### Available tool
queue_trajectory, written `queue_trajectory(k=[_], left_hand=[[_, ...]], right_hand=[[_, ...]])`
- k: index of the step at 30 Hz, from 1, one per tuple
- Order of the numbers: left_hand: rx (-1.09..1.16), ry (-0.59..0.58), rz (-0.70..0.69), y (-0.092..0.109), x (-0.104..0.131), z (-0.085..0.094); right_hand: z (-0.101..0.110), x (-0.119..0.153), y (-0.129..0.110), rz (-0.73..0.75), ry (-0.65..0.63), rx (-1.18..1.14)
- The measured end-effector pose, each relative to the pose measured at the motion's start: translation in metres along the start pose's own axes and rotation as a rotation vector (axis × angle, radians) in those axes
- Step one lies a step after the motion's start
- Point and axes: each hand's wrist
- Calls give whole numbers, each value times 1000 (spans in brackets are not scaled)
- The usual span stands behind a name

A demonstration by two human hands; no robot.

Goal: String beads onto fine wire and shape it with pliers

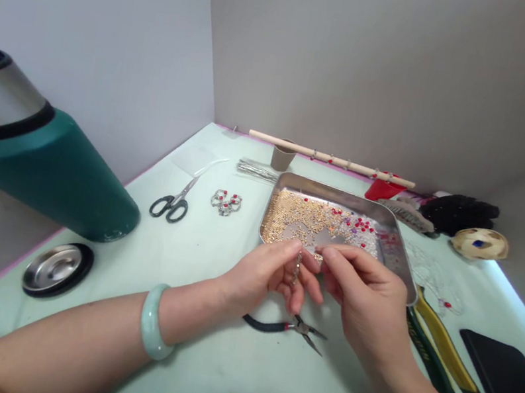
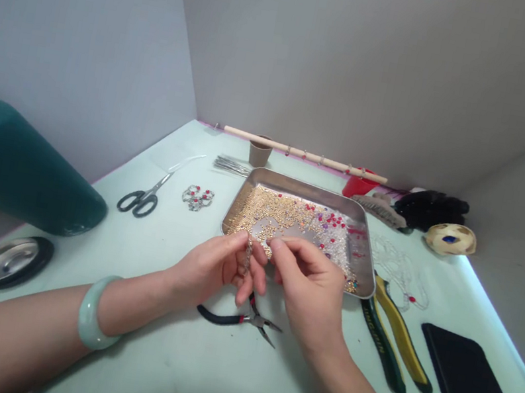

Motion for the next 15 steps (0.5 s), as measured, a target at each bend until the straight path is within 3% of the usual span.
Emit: queue_trajectory(k=[4,10,15], left_hand=[[-102,68,-4,1,1,-1],[-189,-49,54,1,3,0],[-194,91,-78,7,1,0]], right_hand=[[1,1,0,17,-33,25],[6,-2,2,37,-110,-43],[7,-5,-3,19,-96,28]])
Point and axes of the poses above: each hand's wrist, its own x-axis away from the middle knuckle, its own z-axis out of the back of the hand, y = z × x, and after that the axes turned 7 degrees about -z, right-handed
